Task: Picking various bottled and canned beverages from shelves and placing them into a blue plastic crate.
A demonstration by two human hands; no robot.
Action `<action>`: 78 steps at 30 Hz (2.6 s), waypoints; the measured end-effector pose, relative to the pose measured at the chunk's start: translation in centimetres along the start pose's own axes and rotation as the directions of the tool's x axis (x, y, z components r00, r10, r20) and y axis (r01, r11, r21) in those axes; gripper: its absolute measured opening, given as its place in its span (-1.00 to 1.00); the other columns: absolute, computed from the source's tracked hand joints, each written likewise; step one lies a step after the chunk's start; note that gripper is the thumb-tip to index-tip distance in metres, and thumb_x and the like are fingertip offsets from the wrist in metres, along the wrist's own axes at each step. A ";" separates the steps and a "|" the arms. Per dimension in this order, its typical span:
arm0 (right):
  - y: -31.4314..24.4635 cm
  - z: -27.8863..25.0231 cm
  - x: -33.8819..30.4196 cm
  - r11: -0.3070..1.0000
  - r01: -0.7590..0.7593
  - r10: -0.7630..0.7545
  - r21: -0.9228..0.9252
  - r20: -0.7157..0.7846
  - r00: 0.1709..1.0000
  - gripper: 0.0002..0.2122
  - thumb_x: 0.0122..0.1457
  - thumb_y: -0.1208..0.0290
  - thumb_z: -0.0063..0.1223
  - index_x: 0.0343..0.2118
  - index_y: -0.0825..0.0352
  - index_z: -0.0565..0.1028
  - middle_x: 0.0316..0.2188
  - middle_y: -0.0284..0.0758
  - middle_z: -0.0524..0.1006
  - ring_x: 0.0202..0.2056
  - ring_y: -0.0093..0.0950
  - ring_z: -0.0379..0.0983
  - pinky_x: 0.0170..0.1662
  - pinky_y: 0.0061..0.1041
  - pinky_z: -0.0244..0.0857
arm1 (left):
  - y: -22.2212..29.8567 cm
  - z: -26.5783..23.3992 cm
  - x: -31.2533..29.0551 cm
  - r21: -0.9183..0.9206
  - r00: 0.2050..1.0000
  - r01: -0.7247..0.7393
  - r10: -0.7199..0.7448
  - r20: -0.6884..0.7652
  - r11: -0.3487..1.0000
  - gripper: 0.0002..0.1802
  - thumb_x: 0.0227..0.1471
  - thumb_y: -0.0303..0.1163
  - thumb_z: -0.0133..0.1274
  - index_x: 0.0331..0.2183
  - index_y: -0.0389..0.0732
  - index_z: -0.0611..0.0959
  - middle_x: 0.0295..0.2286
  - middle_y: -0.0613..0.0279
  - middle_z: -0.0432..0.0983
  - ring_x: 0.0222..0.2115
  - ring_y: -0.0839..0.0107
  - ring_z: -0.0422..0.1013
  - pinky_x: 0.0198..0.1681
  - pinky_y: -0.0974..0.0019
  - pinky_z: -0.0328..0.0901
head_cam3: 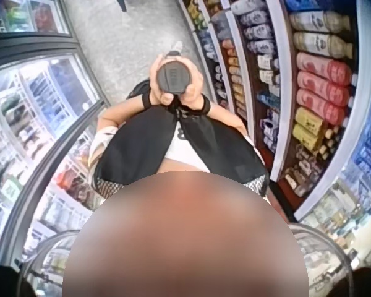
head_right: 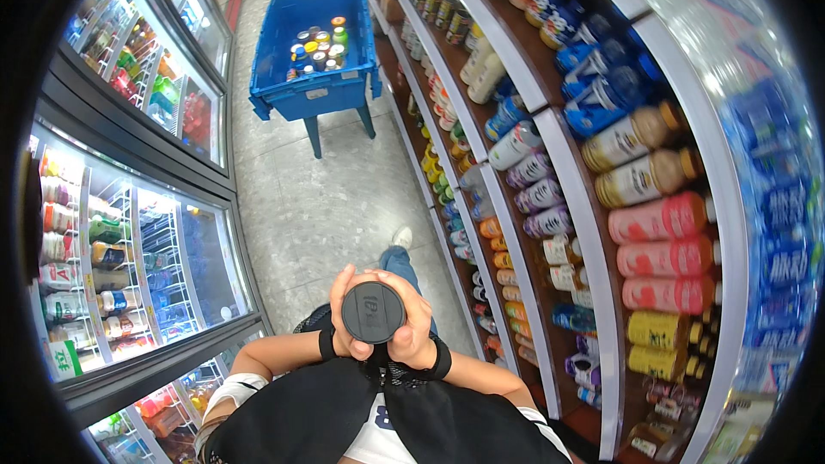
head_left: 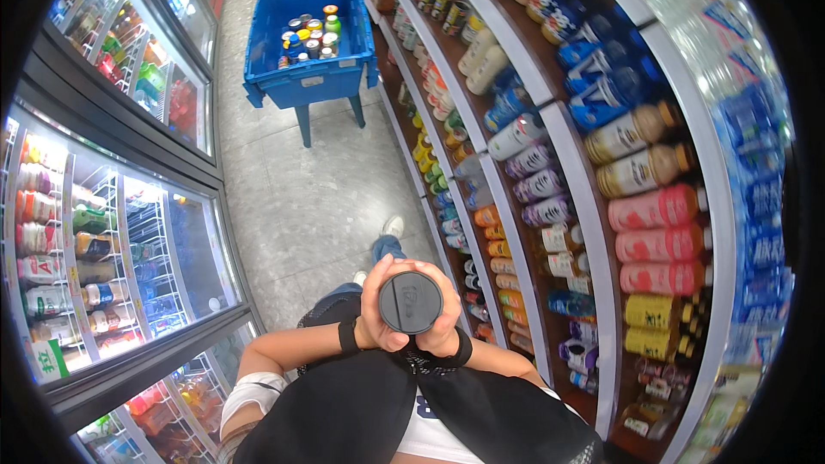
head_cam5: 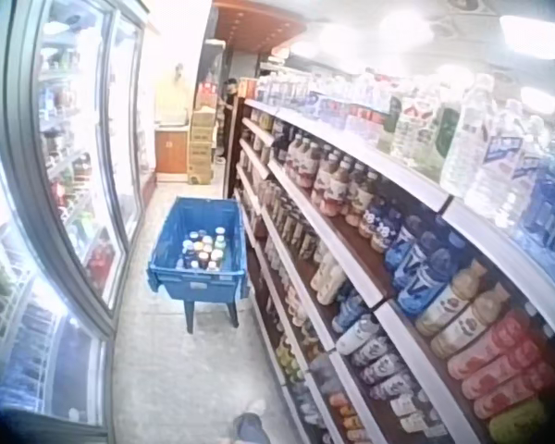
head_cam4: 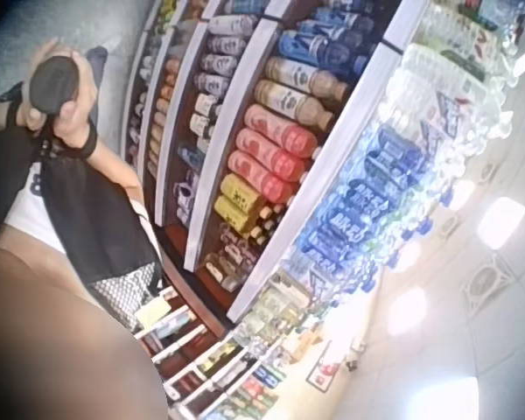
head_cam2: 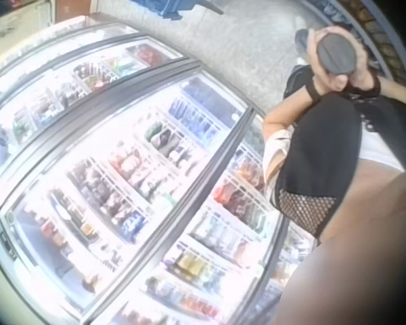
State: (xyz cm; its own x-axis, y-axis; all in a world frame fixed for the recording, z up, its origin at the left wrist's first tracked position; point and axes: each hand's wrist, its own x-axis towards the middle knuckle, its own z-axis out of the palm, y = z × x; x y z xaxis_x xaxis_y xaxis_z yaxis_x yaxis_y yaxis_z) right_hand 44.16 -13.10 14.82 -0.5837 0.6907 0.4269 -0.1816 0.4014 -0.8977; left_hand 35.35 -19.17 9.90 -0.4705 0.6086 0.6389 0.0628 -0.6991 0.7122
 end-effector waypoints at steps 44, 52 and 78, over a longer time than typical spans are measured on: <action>19.2 6.6 36.7 0.713 -0.333 0.591 -0.617 0.273 0.759 -0.68 0.17 0.18 0.00 -0.18 0.34 0.49 -0.22 -0.15 0.54 -0.13 -0.19 0.46 -0.07 -0.27 0.32 | -40.0 -31.4 41.8 0.852 0.774 0.188 -0.608 0.178 0.489 -0.22 -0.38 -0.33 0.31 -0.03 -0.26 0.42 -0.14 -0.04 0.43 -0.07 0.04 0.33 0.03 0.13 0.23; 19.7 9.7 37.5 0.559 -0.531 0.698 -0.637 0.015 0.716 -0.69 0.17 0.18 0.00 -0.16 0.31 0.48 -0.21 -0.19 0.53 -0.15 -0.18 0.45 -0.06 -0.29 0.31 | -49.7 -35.4 41.1 0.904 0.587 0.219 -0.789 0.180 0.368 -0.24 -0.38 -0.45 0.29 -0.06 -0.28 0.34 -0.13 -0.11 0.38 -0.06 -0.05 0.31 0.01 0.10 0.25; 19.3 11.5 33.2 0.464 -0.642 0.691 -0.610 -0.205 0.694 -0.73 0.15 0.23 0.02 -0.19 0.30 0.48 -0.33 -0.22 0.53 -0.22 -0.22 0.47 -0.13 -0.28 0.32 | -53.9 -36.6 39.9 0.983 0.500 0.084 -0.860 0.098 0.161 -0.54 -0.01 -0.15 0.08 -0.13 -0.26 0.52 -0.23 0.00 0.56 -0.23 0.05 0.49 -0.18 0.08 0.37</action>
State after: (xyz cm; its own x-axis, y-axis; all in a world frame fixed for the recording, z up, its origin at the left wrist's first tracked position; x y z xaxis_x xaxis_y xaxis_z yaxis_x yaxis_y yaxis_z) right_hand 12.14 10.68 10.38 -0.3684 0.8793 -0.3017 0.7732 0.1097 -0.6246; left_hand -19.09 29.06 -13.61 -0.2032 0.9427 -0.2647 0.8358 0.3078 0.4546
